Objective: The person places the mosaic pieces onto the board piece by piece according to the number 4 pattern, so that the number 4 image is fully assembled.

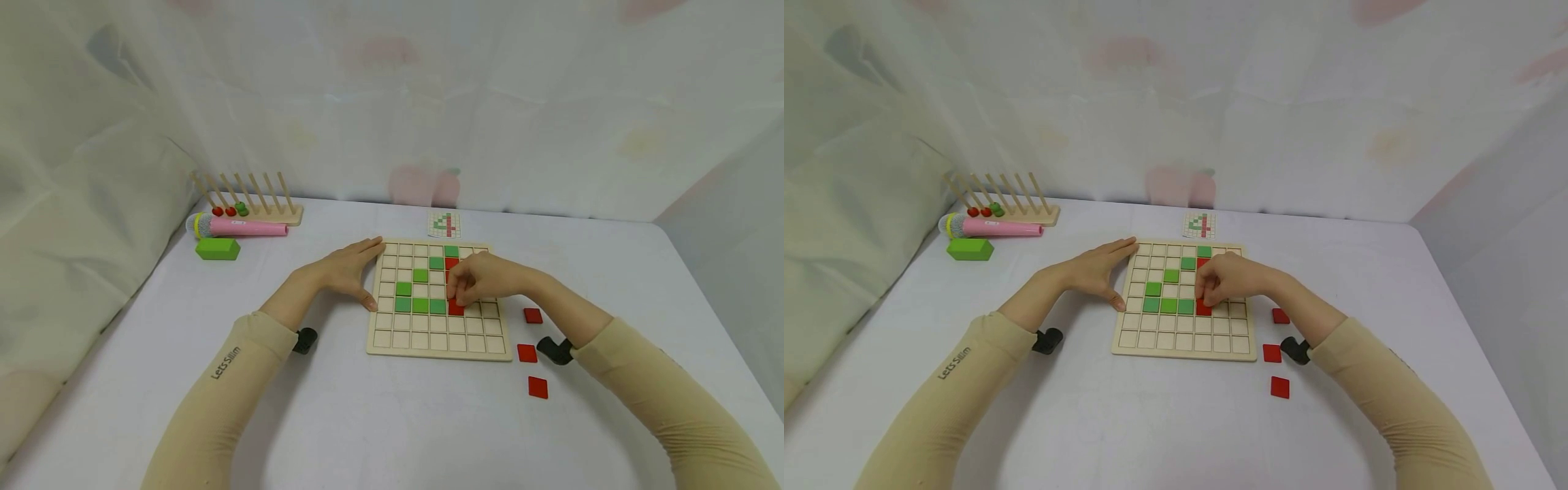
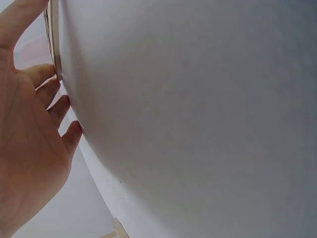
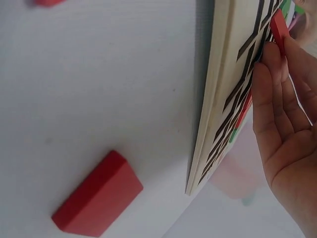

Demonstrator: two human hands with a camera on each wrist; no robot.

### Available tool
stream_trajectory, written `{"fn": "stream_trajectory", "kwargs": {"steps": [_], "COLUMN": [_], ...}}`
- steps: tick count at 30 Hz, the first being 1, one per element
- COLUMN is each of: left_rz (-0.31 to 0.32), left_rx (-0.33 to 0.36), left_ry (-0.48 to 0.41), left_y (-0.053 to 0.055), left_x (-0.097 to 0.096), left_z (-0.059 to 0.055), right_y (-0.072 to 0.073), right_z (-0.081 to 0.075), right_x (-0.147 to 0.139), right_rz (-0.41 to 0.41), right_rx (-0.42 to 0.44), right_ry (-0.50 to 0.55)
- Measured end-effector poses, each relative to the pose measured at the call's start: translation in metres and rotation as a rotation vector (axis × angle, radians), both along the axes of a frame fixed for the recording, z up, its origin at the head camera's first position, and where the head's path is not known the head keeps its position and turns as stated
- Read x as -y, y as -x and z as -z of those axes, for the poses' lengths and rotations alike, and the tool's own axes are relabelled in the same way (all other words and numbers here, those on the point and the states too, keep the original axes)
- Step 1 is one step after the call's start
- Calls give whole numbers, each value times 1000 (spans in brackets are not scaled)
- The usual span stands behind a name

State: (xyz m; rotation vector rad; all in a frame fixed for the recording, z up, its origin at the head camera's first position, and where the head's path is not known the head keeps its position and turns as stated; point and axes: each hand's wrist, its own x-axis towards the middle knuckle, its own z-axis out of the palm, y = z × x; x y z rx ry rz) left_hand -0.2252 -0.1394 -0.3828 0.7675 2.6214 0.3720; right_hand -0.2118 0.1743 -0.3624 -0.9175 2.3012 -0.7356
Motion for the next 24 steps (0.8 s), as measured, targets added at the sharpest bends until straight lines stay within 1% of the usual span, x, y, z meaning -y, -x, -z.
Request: {"fn": "stream_trajectory", "kwargs": {"steps": [11,17,24], "left_rz": [3,-3,-3], "left_rx": [3,6,3], "left_ry": [-16,7,6], "left_y": [1,0,0], "left_x": [1,1,1], "left_z": [2,1,1], "right_y": [-2,-2,-1], "right_z": [-1,0,2], "right_x": [1,2,3], "right_rz": [27,29,29], "right_rx": [-28,-51,-59], "right_ry": [-29,-38,-35]}}
